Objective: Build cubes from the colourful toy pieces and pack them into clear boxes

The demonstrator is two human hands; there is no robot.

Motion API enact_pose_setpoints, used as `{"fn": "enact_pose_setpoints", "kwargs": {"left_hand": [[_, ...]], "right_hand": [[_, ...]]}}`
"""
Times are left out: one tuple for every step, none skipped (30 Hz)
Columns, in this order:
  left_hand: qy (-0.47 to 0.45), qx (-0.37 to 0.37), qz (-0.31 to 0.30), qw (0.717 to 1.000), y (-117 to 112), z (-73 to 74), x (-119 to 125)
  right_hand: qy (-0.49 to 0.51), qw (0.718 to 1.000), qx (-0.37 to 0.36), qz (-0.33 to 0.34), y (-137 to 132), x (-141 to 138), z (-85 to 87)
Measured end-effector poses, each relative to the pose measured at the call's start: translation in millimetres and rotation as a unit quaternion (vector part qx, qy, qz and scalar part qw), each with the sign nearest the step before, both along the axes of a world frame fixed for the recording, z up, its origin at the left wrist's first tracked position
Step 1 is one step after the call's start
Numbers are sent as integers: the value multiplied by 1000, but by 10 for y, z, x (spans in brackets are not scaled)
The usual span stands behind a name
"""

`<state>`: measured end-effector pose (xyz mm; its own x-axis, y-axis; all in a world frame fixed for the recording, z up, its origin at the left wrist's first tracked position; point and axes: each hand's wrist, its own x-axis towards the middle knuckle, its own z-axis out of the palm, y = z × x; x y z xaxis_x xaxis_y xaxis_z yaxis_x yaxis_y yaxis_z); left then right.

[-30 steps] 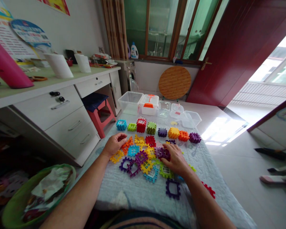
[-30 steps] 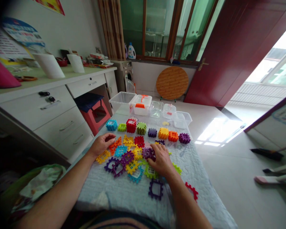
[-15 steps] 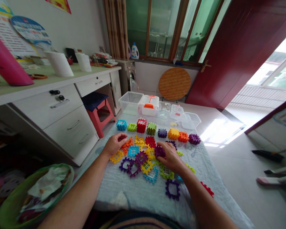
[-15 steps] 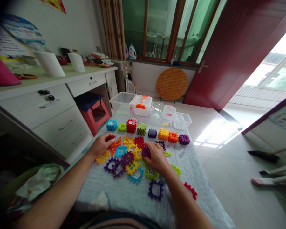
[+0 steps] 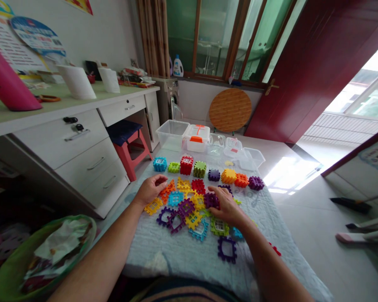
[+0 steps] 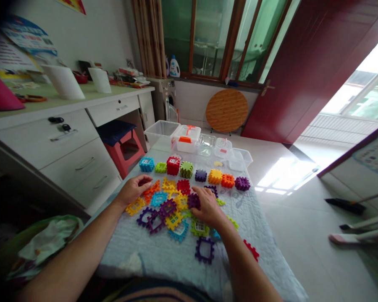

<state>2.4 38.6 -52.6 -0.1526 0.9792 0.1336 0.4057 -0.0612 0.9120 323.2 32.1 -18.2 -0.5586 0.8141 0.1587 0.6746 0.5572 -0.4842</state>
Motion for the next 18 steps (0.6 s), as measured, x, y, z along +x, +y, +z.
{"fn": "enact_pose_setpoints", "kwargs": {"left_hand": [[2,1,0,1000,2,3,-1],[4,3,-1,1000,5,3,-3],[4,4,-2,1000,8,1,-6],[5,4,-3,1000,10,-3,-10],[6,4,-5,1000,12,-7,-13],[7,4,-6,1000,13,-12,-16],[8,4,-7,1000,13,-16,-18],[8,3,-9,1000,13,-19,-20],[6,2,-11,1000,12,-22,-21],[1,1,-13,1000,11,-25,-22],[-4,0,-14,1000,11,-27,-23],[-7,-1,-15,1000,11,-28,-24],[-9,-2,-15,1000,11,-28,-24],[-9,-1,-14,1000,12,-28,-24],[-8,-1,-13,1000,13,-26,-24],[-6,0,-11,1000,13,-22,-23],[-5,0,-10,1000,13,-18,-21],[-5,0,-9,1000,13,-12,-19]], "right_hand": [[-2,1000,-2,1,5,7,7],[-6,1000,-4,1,12,14,14],[-10,1000,-8,2,21,19,21],[-13,1000,-13,4,30,22,28],[-16,1000,-18,6,39,23,36],[-18,1000,-22,8,48,21,44],[-19,999,-25,9,56,17,52],[-19,999,-27,10,63,11,59],[-19,999,-27,11,69,5,64],[-20,999,-26,12,75,-1,66],[-22,999,-24,15,80,-6,66],[-27,999,-21,19,86,-10,62],[-33,999,-18,23,93,-13,57],[-42,999,-15,26,100,-14,50],[-51,998,-13,29,110,-14,44],[-60,998,-10,31,120,-14,41],[-68,997,-8,33,131,-14,41],[-76,997,-6,34,141,-17,47]]}}
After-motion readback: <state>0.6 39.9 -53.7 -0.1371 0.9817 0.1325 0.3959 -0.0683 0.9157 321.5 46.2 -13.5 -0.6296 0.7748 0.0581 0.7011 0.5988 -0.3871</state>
